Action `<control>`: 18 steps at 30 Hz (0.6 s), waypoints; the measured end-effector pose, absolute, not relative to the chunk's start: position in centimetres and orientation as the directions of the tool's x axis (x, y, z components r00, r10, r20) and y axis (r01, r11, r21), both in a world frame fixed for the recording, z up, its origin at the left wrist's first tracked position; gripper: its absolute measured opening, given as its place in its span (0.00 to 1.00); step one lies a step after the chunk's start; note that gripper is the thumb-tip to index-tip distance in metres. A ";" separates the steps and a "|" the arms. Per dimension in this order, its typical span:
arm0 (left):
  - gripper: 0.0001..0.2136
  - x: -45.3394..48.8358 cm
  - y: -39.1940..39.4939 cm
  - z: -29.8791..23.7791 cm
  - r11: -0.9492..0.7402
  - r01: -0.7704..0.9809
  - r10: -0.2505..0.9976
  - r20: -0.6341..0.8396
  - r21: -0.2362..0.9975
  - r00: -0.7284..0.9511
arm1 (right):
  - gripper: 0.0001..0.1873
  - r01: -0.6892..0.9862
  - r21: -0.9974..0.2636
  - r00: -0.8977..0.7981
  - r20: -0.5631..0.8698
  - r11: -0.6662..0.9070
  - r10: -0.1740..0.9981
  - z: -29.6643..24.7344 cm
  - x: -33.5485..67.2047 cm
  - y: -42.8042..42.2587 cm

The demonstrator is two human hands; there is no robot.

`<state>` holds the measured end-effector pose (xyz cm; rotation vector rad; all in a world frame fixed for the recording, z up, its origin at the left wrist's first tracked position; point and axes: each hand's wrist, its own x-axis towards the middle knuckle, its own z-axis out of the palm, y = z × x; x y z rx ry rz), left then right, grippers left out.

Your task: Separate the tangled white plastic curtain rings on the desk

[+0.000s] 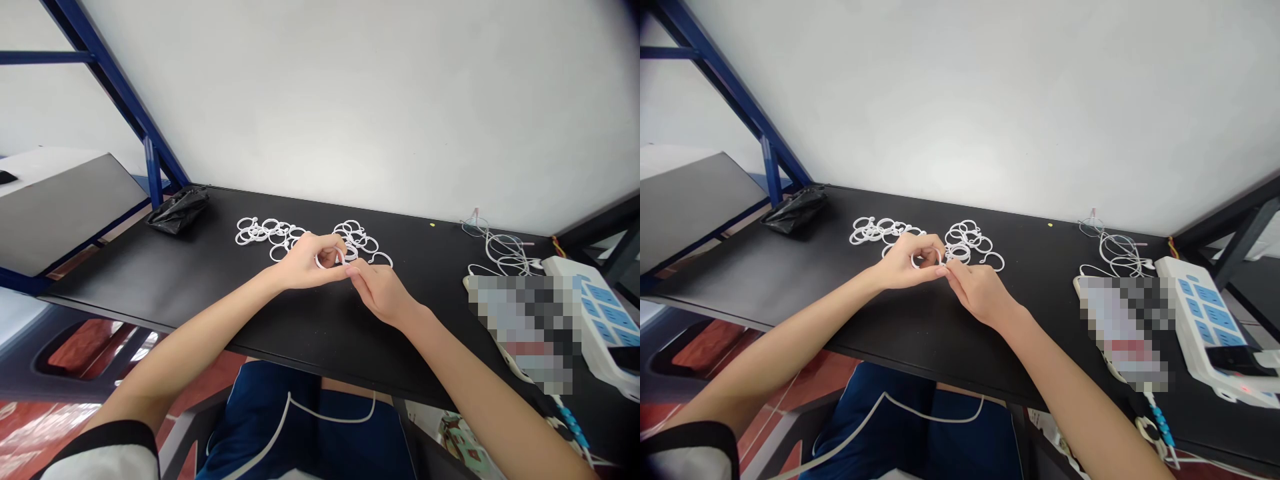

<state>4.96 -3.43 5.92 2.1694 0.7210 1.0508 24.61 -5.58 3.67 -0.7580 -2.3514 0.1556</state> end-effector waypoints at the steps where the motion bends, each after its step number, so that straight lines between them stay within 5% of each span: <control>1: 0.14 5.0 -3.5 5.9 -0.683 0.205 0.679 0.505 0.701 0.533 | 0.15 0.476 -0.293 -0.621 0.557 0.830 0.552 3.6 24.6 -5.6; 9: 0.15 4.9 -3.6 5.6 -0.829 0.224 0.549 0.671 0.513 0.497 | 0.15 0.465 -0.272 -0.643 0.550 0.842 0.533 3.2 24.4 -5.8; 18: 0.14 4.9 -3.5 5.4 -0.835 0.201 0.539 0.687 0.513 0.487 | 0.14 0.457 -0.271 -0.643 0.557 0.847 0.525 3.0 24.2 -5.9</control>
